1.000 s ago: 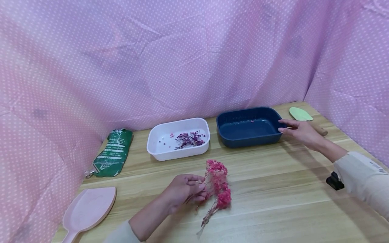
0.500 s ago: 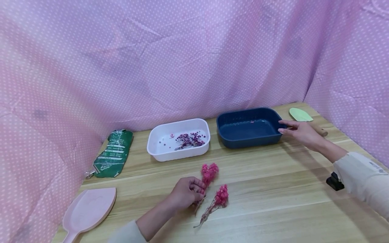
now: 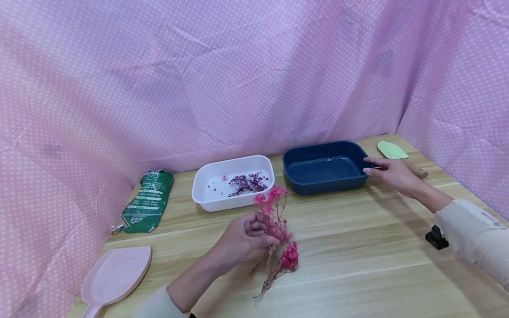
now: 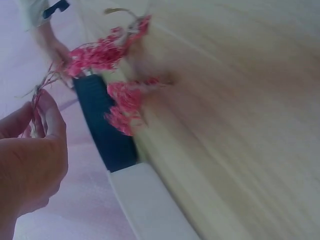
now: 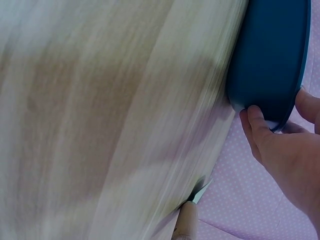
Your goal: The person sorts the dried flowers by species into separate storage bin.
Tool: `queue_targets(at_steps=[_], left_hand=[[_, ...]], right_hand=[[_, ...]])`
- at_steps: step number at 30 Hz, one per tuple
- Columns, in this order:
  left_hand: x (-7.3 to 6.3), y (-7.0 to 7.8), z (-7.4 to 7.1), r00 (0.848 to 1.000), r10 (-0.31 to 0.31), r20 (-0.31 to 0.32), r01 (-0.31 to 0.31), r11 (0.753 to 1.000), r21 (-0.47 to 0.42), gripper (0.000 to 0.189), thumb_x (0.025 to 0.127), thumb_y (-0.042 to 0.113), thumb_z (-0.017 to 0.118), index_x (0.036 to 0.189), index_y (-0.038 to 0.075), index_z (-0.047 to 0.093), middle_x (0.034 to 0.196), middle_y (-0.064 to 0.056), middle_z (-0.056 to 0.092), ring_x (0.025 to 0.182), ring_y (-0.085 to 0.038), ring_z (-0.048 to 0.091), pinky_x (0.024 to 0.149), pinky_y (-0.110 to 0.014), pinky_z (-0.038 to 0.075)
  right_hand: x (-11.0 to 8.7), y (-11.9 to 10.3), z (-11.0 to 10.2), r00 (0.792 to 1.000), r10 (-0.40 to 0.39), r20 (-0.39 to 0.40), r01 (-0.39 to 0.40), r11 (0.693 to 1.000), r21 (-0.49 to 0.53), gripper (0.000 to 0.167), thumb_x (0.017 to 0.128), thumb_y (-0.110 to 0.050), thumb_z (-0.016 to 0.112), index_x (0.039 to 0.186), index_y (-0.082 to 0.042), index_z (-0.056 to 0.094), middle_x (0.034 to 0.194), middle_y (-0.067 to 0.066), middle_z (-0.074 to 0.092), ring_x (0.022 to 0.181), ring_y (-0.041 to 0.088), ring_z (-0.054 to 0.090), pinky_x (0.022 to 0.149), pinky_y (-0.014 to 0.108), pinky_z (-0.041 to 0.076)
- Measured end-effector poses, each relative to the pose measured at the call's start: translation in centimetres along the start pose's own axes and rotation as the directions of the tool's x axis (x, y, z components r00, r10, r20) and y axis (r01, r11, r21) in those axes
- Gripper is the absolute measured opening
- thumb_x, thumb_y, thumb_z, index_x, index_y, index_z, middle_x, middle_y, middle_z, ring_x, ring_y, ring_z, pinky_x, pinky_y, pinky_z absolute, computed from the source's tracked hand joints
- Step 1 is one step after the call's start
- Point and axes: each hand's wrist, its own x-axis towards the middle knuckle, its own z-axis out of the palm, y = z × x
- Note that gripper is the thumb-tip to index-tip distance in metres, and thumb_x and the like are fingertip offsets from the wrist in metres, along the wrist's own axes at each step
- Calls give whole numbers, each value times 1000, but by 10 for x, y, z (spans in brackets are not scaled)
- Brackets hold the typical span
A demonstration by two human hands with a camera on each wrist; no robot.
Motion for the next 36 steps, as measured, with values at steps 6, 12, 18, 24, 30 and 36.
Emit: queue_targets(at_steps=[6, 12, 18, 24, 30, 36], left_hand=[[4, 7, -2, 999, -27, -25, 25, 996, -81, 33, 85, -1, 70, 114, -6, 56, 103, -17, 68, 92, -22, 68, 82, -36, 59], [20, 11, -6, 995, -81, -63, 75, 993, -95, 32, 87, -1, 68, 116, -6, 58, 101, -18, 67, 85, -19, 68, 80, -36, 59], [41, 21, -13, 989, -110, -101, 95, 985, -145, 29, 88, -6, 64, 116, -9, 59, 94, -14, 69, 80, -18, 68, 80, -36, 59], [62, 32, -22, 983, -122, -138, 102, 985, -139, 30, 88, -5, 64, 117, -9, 60, 99, -18, 68, 77, -17, 68, 80, -34, 59], [82, 39, -23, 975, -152, -162, 129, 981, -143, 29, 87, -3, 66, 116, -7, 63, 99, -17, 69, 78, -17, 68, 86, -38, 57], [103, 43, -24, 971, -166, -172, 144, 981, -132, 28, 88, -2, 66, 115, -7, 63, 96, -18, 69, 78, -20, 69, 79, -33, 59]], right_hand=[[-1, -2, 0, 1000, -7, -4, 7, 1000, 4, 63, 98, -36, 55, 145, 2, 37, 145, 29, 37, 127, 42, 41, 72, 0, 38], [-1, -2, 0, 1000, 1, 4, -1, 1000, -5, 64, 98, -37, 55, 146, 1, 37, 144, 29, 38, 126, 40, 42, 72, 0, 38], [-1, -1, 0, 1000, 0, 5, 0, 1000, -14, 64, 98, -38, 55, 145, 1, 37, 144, 30, 38, 125, 40, 42, 72, 0, 38], [-1, -1, -1, 1000, 2, 5, -2, 1000, -7, 64, 98, -37, 55, 146, 1, 37, 145, 29, 37, 126, 41, 42, 72, 0, 38], [-2, -1, -2, 1000, 0, -9, 0, 1000, -22, 64, 97, -39, 56, 145, 0, 39, 143, 28, 40, 125, 40, 43, 72, 1, 39], [-3, -2, -2, 1000, -13, -8, 13, 999, -31, 65, 96, -41, 56, 144, 0, 40, 144, 28, 39, 126, 40, 43, 72, 1, 39]])
